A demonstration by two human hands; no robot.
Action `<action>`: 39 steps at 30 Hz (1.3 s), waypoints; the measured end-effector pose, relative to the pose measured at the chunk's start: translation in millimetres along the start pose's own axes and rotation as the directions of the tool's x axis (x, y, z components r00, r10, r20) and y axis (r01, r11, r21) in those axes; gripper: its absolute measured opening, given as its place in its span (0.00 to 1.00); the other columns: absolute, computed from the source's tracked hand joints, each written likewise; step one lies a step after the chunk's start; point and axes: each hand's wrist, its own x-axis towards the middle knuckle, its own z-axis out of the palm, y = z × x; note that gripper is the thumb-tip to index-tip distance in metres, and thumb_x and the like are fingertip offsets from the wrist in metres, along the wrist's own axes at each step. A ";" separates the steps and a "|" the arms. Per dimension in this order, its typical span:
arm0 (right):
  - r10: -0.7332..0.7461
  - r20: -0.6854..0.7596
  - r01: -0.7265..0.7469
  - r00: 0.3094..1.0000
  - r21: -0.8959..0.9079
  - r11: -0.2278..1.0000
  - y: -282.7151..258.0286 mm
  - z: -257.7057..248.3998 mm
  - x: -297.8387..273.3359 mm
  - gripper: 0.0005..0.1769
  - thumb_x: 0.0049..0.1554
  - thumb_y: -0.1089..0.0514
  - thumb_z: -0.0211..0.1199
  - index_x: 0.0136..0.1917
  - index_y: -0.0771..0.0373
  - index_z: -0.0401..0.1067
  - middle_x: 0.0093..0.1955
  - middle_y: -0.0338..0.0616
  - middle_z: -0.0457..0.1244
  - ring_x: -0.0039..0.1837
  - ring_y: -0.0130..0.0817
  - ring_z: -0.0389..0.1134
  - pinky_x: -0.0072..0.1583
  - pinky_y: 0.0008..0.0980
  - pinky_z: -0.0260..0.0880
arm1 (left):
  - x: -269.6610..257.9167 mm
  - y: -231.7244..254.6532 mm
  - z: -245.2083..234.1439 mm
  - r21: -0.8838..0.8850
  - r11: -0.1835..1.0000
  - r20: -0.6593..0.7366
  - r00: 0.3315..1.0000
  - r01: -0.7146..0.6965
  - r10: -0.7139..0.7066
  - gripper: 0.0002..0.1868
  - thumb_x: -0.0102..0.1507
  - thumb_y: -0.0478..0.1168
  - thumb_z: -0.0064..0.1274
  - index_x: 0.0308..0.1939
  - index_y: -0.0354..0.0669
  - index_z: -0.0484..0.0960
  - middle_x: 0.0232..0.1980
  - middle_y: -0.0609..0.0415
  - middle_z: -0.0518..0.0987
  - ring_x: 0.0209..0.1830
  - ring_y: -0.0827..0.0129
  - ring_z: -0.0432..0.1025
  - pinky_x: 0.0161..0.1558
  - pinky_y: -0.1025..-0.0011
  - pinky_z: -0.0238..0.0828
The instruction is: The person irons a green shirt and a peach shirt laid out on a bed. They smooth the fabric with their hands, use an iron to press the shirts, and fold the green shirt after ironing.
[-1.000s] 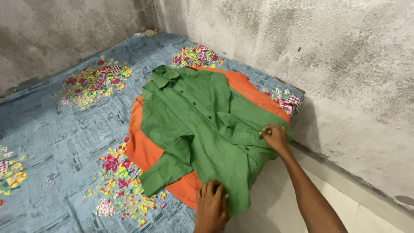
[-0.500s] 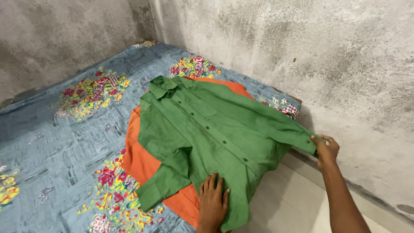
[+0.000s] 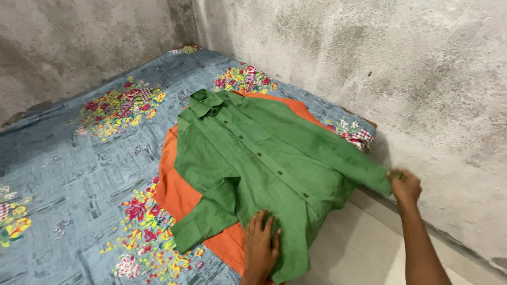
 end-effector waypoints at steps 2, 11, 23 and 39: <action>-0.241 -0.023 0.231 0.970 -0.210 0.950 20.4 3.7 -13.6 0.21 0.53 0.53 0.75 0.59 0.59 0.80 0.58 0.56 0.70 0.58 0.51 0.69 0.59 0.46 0.67 | 0.7 -13.5 -10.9 0.024 0.999 -0.173 0.984 0.045 -0.040 0.22 0.61 0.39 0.55 0.58 0.37 0.76 0.69 0.37 0.68 0.69 0.41 0.61 0.66 0.51 0.56; -0.624 0.159 0.632 0.765 -0.002 0.775 -35.0 43.5 -214.5 0.12 0.59 0.57 0.64 0.56 0.62 0.75 0.61 0.48 0.67 0.64 0.47 0.68 0.65 0.45 0.67 | -7.0 -146.9 -95.0 0.287 0.723 -0.315 0.774 0.629 -0.549 0.36 0.52 0.53 0.65 0.60 0.40 0.75 0.60 0.41 0.74 0.66 0.45 0.62 0.65 0.44 0.52; -0.522 0.579 0.052 0.626 0.638 0.768 -112.4 43.2 -370.7 0.36 0.47 0.62 0.71 0.68 0.59 0.63 0.67 0.44 0.63 0.68 0.41 0.65 0.65 0.44 0.65 | 15.1 46.0 -136.8 -0.380 0.842 0.226 0.921 0.382 -0.316 0.29 0.53 0.38 0.64 0.59 0.43 0.76 0.52 0.45 0.81 0.51 0.54 0.77 0.48 0.60 0.76; 0.056 0.730 0.183 0.681 -0.244 0.953 113.9 118.6 -269.7 0.46 0.44 0.38 0.71 0.69 0.63 0.61 0.62 0.53 0.62 0.65 0.45 0.64 0.66 0.47 0.60 | 115.2 -301.1 -56.2 0.021 0.936 -0.385 0.867 0.351 -0.316 0.32 0.59 0.41 0.60 0.66 0.35 0.71 0.63 0.37 0.74 0.65 0.43 0.65 0.65 0.53 0.61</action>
